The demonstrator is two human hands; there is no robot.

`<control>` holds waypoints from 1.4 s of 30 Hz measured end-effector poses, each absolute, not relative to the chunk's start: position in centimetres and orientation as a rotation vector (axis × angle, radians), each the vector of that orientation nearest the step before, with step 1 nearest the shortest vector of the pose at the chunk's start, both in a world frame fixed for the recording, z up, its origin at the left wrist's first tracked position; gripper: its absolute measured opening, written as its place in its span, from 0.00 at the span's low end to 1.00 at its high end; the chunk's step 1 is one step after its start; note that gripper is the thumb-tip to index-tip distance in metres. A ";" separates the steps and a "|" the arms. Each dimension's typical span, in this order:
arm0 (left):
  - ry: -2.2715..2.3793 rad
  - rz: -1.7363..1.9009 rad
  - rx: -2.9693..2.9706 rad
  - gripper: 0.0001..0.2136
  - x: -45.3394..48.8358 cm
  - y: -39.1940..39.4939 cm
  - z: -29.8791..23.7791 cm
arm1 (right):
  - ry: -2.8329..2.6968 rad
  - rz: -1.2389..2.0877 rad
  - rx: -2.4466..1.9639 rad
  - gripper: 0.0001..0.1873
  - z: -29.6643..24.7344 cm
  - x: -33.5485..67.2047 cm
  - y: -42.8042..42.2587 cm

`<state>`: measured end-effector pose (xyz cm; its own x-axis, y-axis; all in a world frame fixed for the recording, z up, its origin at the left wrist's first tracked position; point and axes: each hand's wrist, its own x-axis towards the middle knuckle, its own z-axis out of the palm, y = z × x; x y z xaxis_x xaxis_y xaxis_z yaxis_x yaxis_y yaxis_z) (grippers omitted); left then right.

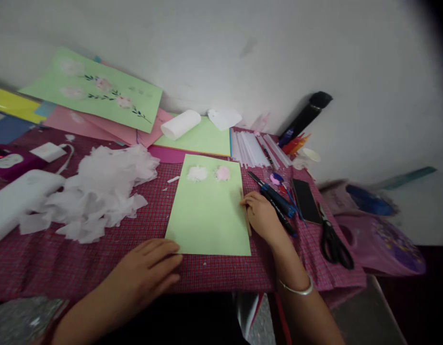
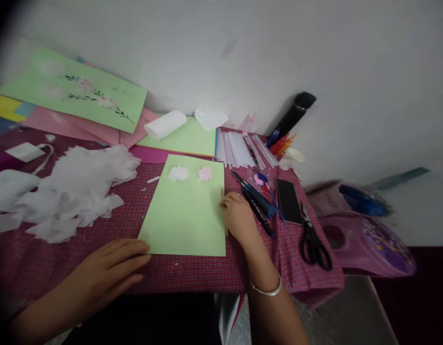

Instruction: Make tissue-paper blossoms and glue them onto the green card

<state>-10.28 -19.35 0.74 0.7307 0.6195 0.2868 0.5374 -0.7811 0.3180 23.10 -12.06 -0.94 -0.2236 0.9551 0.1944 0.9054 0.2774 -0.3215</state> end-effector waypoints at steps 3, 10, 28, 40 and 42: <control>1.092 0.622 2.724 0.11 -12.6 -18.9 -0.5 | -2.140 0.154 -1.800 0.15 -1.0 23.3 -12.2; 1.208 0.641 2.621 0.10 -13.2 -18.4 -2.1 | -2.090 0.095 -1.941 0.14 -0.8 24.0 -12.3; 1.239 0.469 2.908 0.20 -13.7 -21.0 -1.7 | -1.932 0.044 -1.853 0.13 -1.1 23.8 -12.2; 1.377 0.336 2.769 0.20 -12.7 -21.4 -0.6 | -2.516 0.075 -1.384 0.20 -1.5 18.9 -13.9; 1.391 0.349 2.745 0.20 -12.4 -21.5 -1.0 | -2.540 0.071 -1.437 0.18 -1.8 18.7 -13.6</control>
